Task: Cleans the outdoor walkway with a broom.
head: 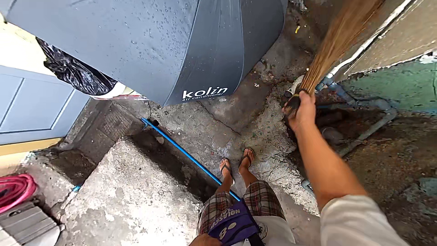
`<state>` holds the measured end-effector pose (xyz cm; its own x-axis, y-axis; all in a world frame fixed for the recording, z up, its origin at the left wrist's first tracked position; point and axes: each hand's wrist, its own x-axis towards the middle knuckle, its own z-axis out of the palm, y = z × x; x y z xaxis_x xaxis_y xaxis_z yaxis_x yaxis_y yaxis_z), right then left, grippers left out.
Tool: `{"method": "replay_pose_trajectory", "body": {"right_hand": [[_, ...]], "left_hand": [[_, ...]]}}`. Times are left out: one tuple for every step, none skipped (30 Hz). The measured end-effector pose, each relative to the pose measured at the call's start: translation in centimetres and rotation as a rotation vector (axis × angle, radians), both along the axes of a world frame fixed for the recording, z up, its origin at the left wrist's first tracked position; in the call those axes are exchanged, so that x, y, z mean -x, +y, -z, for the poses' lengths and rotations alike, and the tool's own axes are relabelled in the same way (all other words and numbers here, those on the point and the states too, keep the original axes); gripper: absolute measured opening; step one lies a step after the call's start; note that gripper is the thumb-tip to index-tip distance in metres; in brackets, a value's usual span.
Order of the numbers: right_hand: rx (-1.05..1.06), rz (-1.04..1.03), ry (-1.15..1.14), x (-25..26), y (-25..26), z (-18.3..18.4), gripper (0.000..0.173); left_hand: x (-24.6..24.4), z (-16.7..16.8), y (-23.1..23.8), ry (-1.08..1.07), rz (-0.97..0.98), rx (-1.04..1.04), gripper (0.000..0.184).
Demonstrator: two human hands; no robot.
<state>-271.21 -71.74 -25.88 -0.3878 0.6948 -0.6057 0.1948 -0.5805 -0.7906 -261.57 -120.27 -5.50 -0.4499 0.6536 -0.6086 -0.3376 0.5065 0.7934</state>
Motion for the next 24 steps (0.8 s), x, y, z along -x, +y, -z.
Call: {"method": "replay_pose_trajectory", "body": {"right_hand": [[0.035,0.027,0.057,-0.8,-2.3,-1.3,0.055],[0.112,0.062,0.099,-1.9,-4.7,-3.1,0.047],[0.225,0.088,0.123,-3.2,-7.2,-5.0,0.036],[0.365,0.089,0.132,-4.6,-9.8,-6.9,0.031],[0.512,0.097,0.137,-6.0,-12.3,-8.5,0.032],[0.649,0.110,0.134,-7.1,-14.3,-9.7,0.034],[0.781,0.114,0.118,-7.8,-15.7,-10.5,0.036],[0.880,0.100,0.082,-8.6,-16.5,-10.9,0.038],[0.936,0.077,0.018,-9.2,-16.6,-11.0,0.040],[0.968,0.054,-0.056,-9.8,-15.9,-10.8,0.039],[0.979,0.040,-0.125,-10.5,-14.8,-10.3,0.037],[0.960,0.029,-0.179,-11.4,-13.6,-9.9,0.035],[0.906,0.042,-0.205,-12.6,-12.7,-9.4,0.034],[0.812,0.070,-0.207,-14.1,-12.0,-8.9,0.032],[0.690,0.088,-0.197,-15.7,-11.8,-8.3,0.032],[0.577,0.074,-0.187,-17.1,-12.2,-7.8,0.033],[0.499,0.016,-0.195,-18.1,-13.3,-7.6,0.033],[0.475,-0.089,-0.206,-18.9,-14.9,-7.8,0.034],[0.499,-0.192,-0.218,-19.3,-16.8,-8.4,0.036],[0.556,-0.263,-0.228,-19.4,-18.7,-9.2,0.039],[0.635,-0.311,-0.230,-19.2,-20.2,-9.8,0.038],[0.741,-0.346,-0.237,-18.6,-21.3,-10.1,0.034],[0.853,-0.371,-0.261,-17.5,-22.1,-9.9,0.031],[0.950,-0.389,-0.296,-16.0,-22.8,-9.2,0.033]], "left_hand": [[0.0,0.1,0.0,0.010,-0.003,-0.011,0.021],[0.2,0.1,0.1,0.021,-0.014,-0.025,0.021],[0.4,0.0,0.3,0.037,-0.019,-0.034,0.022],[0.5,-0.3,0.5,0.053,-0.021,-0.035,0.023],[0.6,-0.7,0.8,0.057,-0.029,-0.043,0.022],[0.7,-0.6,0.9,0.060,-0.040,-0.070,0.020],[0.8,-0.4,0.7,0.062,-0.033,-0.102,0.020],[0.9,-0.3,0.5,0.071,-0.015,-0.131,0.021],[1.1,-0.1,0.2,0.076,0.005,-0.155,0.021],[1.4,-0.2,0.3,0.080,0.019,-0.158,0.021],[1.6,-0.5,0.5,0.083,0.030,-0.141,0.020],[1.7,-0.9,0.8,0.085,0.030,-0.117,0.019],[1.6,-1.1,1.0,0.087,0.037,-0.110,0.019],[1.4,-1.0,1.0,0.082,0.035,-0.105,0.019],[1.3,-0.6,0.8,0.074,0.028,-0.096,0.019],[1.2,-0.4,0.6,0.061,0.022,-0.090,0.019],[1.1,-0.2,0.6,0.055,0.018,-0.082,0.018],[0.9,0.0,0.4,0.055,0.025,-0.076,0.018],[0.7,0.3,0.2,0.066,0.039,-0.074,0.018],[0.4,0.6,0.0,0.088,0.055,-0.075,0.018],[0.1,0.9,-0.2,0.109,0.064,-0.077,0.019],[0.0,0.9,-0.4,0.122,0.064,-0.081,0.019],[-0.2,0.8,-0.7,0.127,0.055,-0.082,0.018],[-0.4,0.6,-1.2,0.128,0.043,-0.076,0.018]]}}
